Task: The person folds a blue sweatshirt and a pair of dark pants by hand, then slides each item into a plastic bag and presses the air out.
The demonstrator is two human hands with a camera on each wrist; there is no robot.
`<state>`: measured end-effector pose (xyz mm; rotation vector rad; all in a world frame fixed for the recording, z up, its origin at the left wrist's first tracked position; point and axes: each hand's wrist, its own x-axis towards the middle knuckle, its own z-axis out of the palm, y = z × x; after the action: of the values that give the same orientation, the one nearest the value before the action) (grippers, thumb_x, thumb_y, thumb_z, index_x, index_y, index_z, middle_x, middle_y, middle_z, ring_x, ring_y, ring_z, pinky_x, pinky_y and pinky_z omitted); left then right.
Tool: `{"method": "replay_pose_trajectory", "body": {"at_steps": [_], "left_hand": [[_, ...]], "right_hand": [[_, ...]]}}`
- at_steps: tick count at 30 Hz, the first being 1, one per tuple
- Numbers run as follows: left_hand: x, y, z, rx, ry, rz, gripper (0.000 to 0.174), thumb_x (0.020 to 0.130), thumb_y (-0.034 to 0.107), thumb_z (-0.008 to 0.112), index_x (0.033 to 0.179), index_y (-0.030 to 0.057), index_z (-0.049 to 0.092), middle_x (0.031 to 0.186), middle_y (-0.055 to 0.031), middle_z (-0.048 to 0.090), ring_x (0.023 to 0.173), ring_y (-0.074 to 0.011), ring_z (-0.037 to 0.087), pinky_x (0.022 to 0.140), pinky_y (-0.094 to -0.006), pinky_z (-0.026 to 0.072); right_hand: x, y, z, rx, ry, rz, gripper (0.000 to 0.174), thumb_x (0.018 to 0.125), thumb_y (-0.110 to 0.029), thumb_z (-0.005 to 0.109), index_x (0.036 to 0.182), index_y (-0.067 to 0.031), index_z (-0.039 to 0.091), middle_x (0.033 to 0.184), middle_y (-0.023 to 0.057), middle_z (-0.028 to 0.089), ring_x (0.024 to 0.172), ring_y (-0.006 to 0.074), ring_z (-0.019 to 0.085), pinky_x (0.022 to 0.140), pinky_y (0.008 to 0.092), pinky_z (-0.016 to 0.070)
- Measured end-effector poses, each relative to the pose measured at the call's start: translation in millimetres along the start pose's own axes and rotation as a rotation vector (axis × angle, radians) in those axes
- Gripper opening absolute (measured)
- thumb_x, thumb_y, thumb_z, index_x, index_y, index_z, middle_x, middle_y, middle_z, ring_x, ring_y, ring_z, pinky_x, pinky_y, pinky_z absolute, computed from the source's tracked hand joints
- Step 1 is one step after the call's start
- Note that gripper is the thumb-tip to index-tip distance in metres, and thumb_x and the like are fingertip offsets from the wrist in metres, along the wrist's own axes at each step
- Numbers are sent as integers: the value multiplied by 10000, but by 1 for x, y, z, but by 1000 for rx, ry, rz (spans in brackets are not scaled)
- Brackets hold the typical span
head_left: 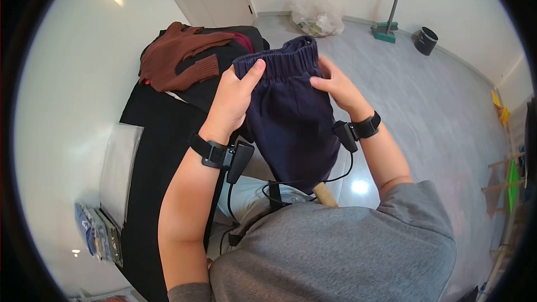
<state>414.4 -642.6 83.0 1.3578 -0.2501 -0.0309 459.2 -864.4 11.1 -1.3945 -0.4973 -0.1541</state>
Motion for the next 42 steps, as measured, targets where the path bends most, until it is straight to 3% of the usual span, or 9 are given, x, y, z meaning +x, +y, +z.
{"method": "replay_pose_trajectory", "body": {"at_steps": [4, 7, 10, 16, 20, 21, 25, 29, 42], "left_hand": [[2, 6, -11, 50, -105, -32, 349, 902, 253, 621, 1106, -27, 577, 1031, -64, 631, 951, -127, 575, 877, -263, 441], [9, 17, -27, 349, -118, 24, 443, 867, 262, 658, 1181, -25, 534, 1122, -80, 587, 1019, -144, 548, 910, -278, 429], [12, 31, -31, 897, 11, 519, 722, 721, 267, 779, 1296, 2, 431, 1200, -156, 559, 1138, -274, 522, 1024, -369, 352], [6, 57, 3, 1516, -334, 405, 816, 587, 223, 804, 1301, 59, 444, 1156, -169, 577, 1119, -348, 512, 1003, -411, 372], [17, 55, 9, 1431, -373, 149, 418, 643, 173, 757, 1019, 64, 609, 941, -133, 637, 918, -318, 587, 780, -383, 463], [18, 49, 8, 1427, -348, 328, 314, 663, 142, 733, 939, 58, 607, 898, -125, 632, 870, -329, 587, 738, -388, 461], [26, 53, 5, 1449, -283, 509, 310, 681, 121, 706, 964, 53, 596, 927, -114, 636, 881, -325, 589, 741, -387, 466], [29, 68, 6, 1476, -171, 453, 315, 697, 122, 714, 991, 62, 619, 954, -101, 649, 893, -295, 604, 768, -336, 476], [9, 117, -7, 1325, -78, 382, 337, 665, -6, 707, 989, -9, 619, 865, -75, 638, 801, -162, 588, 760, -267, 456]], "right_hand": [[-3, -5, -3, 346, -354, 355, 436, 778, -90, 715, 1173, 20, 568, 1139, 75, 614, 1026, 141, 573, 920, 286, 451], [-1, -9, 10, 260, -252, 298, 328, 792, -76, 690, 1096, 23, 616, 1018, 59, 660, 898, 121, 609, 844, 267, 482], [-2, -18, 25, 131, -172, 249, 267, 787, -75, 684, 1035, 17, 647, 934, 51, 684, 816, 106, 613, 776, 267, 493], [-9, -20, 52, -82, -195, 40, 263, 770, -135, 702, 993, -2, 661, 870, 84, 693, 802, 106, 611, 752, 275, 485], [-11, -11, 43, -119, -265, 71, 332, 782, -174, 711, 1061, -10, 634, 915, 100, 684, 840, 142, 618, 792, 280, 475], [-10, -6, 32, -207, -232, -45, 359, 789, -195, 709, 1091, -21, 621, 975, 103, 673, 889, 163, 614, 823, 289, 465], [-23, 37, -37, -461, -47, -86, 335, 842, -243, 639, 1113, -48, 608, 1079, 98, 647, 1033, 235, 595, 880, 332, 452], [-71, 151, -99, -753, 49, 478, 335, 799, -165, 642, 1113, -55, 605, 1104, 107, 641, 1031, 261, 599, 860, 350, 477], [-120, 228, -34, -372, 75, 437, 571, 674, -132, 761, 1180, -30, 516, 1106, 182, 611, 1080, 311, 572, 931, 371, 438]]}}
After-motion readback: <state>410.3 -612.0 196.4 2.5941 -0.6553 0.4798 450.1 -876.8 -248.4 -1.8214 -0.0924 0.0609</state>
